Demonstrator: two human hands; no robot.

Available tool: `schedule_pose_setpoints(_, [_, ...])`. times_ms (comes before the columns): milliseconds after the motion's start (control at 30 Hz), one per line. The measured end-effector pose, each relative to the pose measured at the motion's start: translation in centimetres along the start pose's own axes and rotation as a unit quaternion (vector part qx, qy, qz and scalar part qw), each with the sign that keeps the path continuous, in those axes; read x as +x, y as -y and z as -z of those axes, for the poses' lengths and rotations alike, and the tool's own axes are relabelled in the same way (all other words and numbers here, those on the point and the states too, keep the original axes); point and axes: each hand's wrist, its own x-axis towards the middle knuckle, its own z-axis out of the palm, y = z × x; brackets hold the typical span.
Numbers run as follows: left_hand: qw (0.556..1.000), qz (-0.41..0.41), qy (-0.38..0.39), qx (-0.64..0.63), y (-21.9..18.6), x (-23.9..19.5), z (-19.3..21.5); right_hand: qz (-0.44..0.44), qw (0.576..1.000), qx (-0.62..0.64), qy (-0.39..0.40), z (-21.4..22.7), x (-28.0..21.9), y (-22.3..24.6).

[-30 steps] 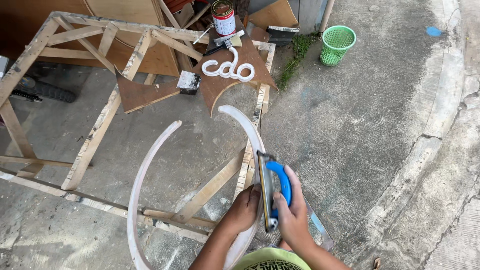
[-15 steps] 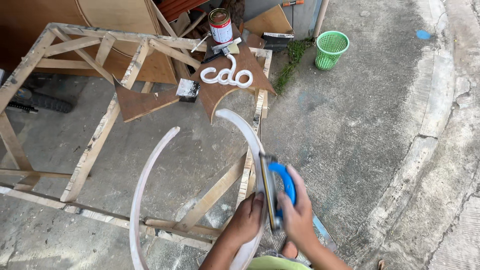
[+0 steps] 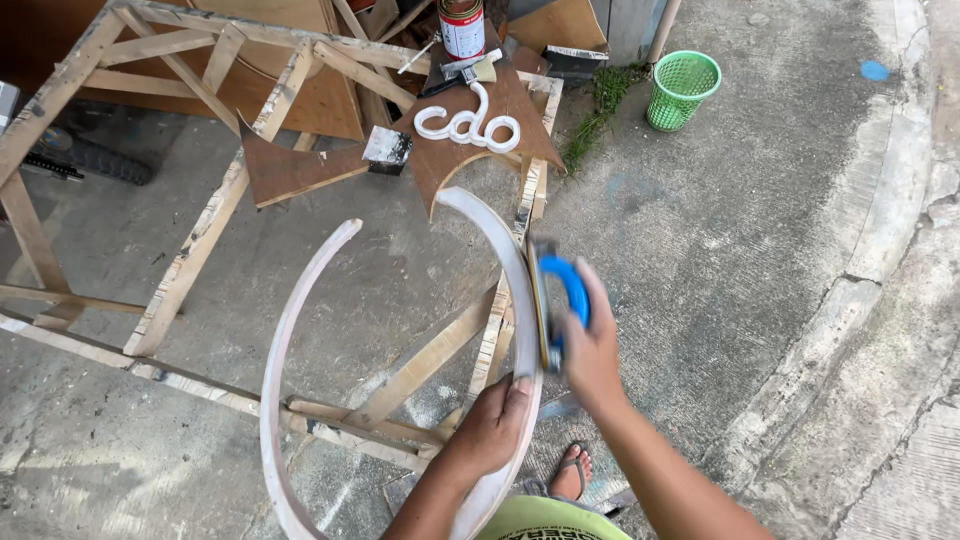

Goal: The person sands a curved piece of wood using a hand-held sanding block. They hold the wood with one hand and move the sanding block back and forth along the surface, occasionally rotating the piece to sand different sections.

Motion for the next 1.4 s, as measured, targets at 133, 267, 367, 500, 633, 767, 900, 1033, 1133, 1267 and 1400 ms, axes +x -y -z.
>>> schedule_pose_setpoints(133, [0.998,0.061,0.017,0.029,0.1,-0.6,0.3,-0.099,0.982,0.158,-0.033,-1.5,1.7,-1.2])
schedule_pose_setpoints(267, [0.999,-0.021,-0.021,-0.028,-0.1,-0.1,1.0,0.027,0.999,0.036,0.011,1.0,-9.2,-1.1])
schedule_pose_setpoints(367, [0.999,-0.015,-0.027,-0.042,-0.8,-0.3,0.9,0.097,0.995,0.022,0.003,0.6,-5.7,-1.3])
schedule_pose_setpoints(500, [0.999,0.04,0.008,0.009,-0.8,-1.4,-0.2,-0.085,0.994,0.073,0.0,-1.8,5.4,-0.5])
schedule_pose_setpoints(633, [0.999,0.022,-0.028,0.008,-0.5,-1.1,0.6,0.103,0.994,0.031,0.02,0.5,-3.8,-0.3])
schedule_pose_setpoints(767, [0.999,-0.005,-0.037,-0.036,-0.2,-1.4,0.5,0.117,0.993,0.012,0.022,1.7,-6.5,-0.1])
schedule_pose_setpoints(900, [0.999,-0.007,-0.039,0.001,1.3,-1.8,-1.2,-0.029,0.995,0.097,0.011,-1.2,3.8,0.4])
schedule_pose_setpoints(1033, [0.998,-0.016,-0.061,0.0,0.7,-2.0,0.1,0.104,0.993,0.048,0.027,0.5,-3.8,-0.5])
schedule_pose_setpoints(1133, [0.998,-0.019,-0.05,-0.03,0.1,-2.2,0.1,0.072,0.997,0.027,0.024,1.9,-9.0,-0.6])
schedule_pose_setpoints(1267, [1.0,0.004,-0.015,-0.019,0.7,-2.7,-1.2,0.027,0.998,0.039,0.038,-0.4,2.3,0.4])
schedule_pose_setpoints(1400, [0.997,0.059,0.026,0.036,0.9,-3.3,-2.7,-0.207,0.727,0.632,0.17,-2.6,11.6,-0.3])
